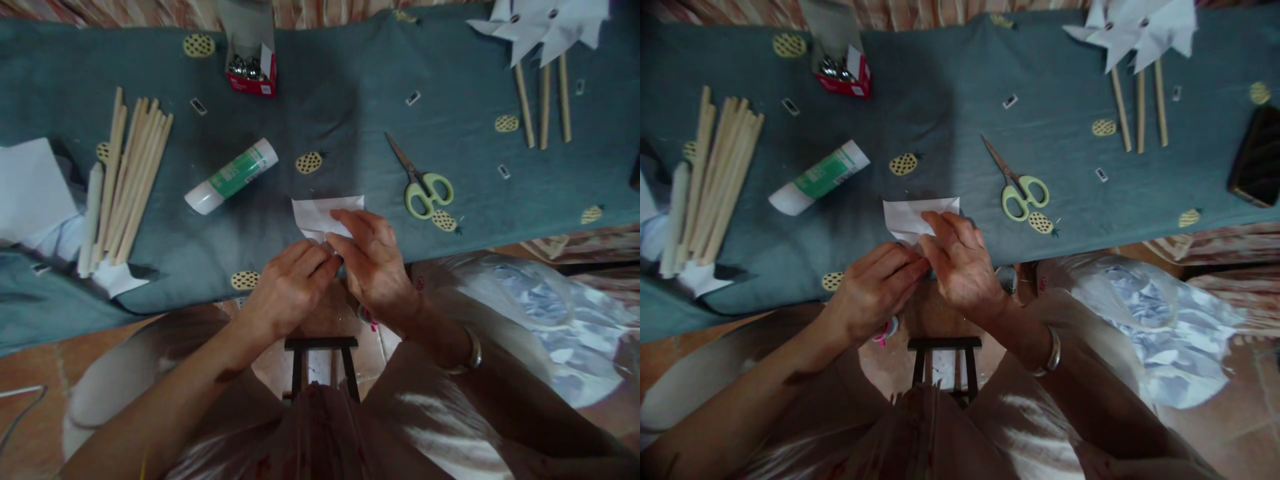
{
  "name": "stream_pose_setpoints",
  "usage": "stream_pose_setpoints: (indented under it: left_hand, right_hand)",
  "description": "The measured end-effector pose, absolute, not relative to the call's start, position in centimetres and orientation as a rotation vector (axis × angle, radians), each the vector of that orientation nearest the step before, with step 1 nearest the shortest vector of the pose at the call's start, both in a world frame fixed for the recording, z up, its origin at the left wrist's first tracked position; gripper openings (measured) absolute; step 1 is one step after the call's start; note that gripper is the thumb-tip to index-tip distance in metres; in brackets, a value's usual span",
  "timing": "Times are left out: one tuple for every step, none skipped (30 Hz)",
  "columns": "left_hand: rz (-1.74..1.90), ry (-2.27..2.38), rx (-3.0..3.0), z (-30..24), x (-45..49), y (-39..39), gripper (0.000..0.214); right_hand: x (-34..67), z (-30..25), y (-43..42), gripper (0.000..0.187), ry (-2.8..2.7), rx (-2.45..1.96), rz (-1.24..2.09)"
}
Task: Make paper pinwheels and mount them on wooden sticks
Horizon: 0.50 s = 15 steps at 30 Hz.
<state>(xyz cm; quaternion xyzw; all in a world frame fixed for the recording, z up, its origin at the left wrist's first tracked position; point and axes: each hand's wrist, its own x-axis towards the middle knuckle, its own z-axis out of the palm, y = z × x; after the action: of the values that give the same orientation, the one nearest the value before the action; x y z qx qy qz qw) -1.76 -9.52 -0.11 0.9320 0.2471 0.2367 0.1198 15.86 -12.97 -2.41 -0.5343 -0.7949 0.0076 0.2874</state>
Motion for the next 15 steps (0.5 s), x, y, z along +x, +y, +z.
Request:
stream_pose_setpoints:
  left_hand:
    - [0.689,0.723,2.719,-0.1,-1.7,-9.5,0.013]
    - [0.680,0.725,2.717,-0.1,-1.7,-9.5,0.013]
    - [0.675,0.728,2.717,-0.1,-1.7,-9.5,0.012]
    - [0.674,0.731,2.720,-0.1,-1.7,-9.4,0.012]
    - [0.678,0.733,2.723,-0.1,-1.7,-9.4,0.012]
    - [0.687,0.732,2.727,-0.2,-1.7,-9.4,0.012]
    - [0.697,0.732,2.729,-0.2,-1.7,-9.4,0.013]
    - [0.704,0.734,2.731,-0.2,-1.7,-9.4,0.013]
    - [0.706,0.739,2.734,-0.2,-1.7,-9.5,0.013]
    - [0.702,0.743,2.738,-0.2,-1.7,-9.5,0.013]
    - [0.696,0.748,2.742,-0.2,-1.7,-9.5,0.013]
    - [0.685,0.753,2.746,-0.2,-1.7,-9.5,0.012]
    - [0.672,0.757,2.750,-0.2,-1.8,-9.6,0.012]
    - [0.661,0.760,2.752,-0.2,-1.8,-9.6,0.013]
    - [0.651,0.762,2.753,-0.2,-1.8,-9.6,0.013]
  right_hand:
    - [15.7,-2.6,-13.0,0.022,-2.109,-1.434,0.021]
    - [15.6,-2.7,-13.0,0.023,-2.102,-1.433,0.021]
    - [15.5,-2.8,-13.0,0.023,-2.101,-1.430,0.022]
    - [15.5,-2.8,-13.0,0.023,-2.104,-1.422,0.020]
    - [15.6,-2.9,-13.0,0.023,-2.106,-1.414,0.020]
    - [15.6,-2.8,-13.0,0.023,-2.105,-1.409,0.026]
    - [15.8,-2.8,-12.9,0.023,-2.100,-1.406,0.043]
    - [15.9,-2.6,-12.9,0.024,-2.089,-1.404,0.072]
    - [16.1,-2.5,-12.9,0.024,-2.076,-1.405,0.112]
    - [16.3,-2.3,-12.9,0.026,-2.066,-1.401,0.155]
    - [16.5,-2.1,-13.0,0.027,-2.056,-1.400,0.199]
    - [16.6,-1.9,-13.0,0.029,-2.049,-1.396,0.236]
    - [16.8,-1.8,-13.0,0.031,-2.043,-1.393,0.263]
    - [16.9,-1.6,-12.9,0.033,-2.037,-1.390,0.283]
    - [17.1,-1.5,-12.9,0.034,-2.026,-1.388,0.301]
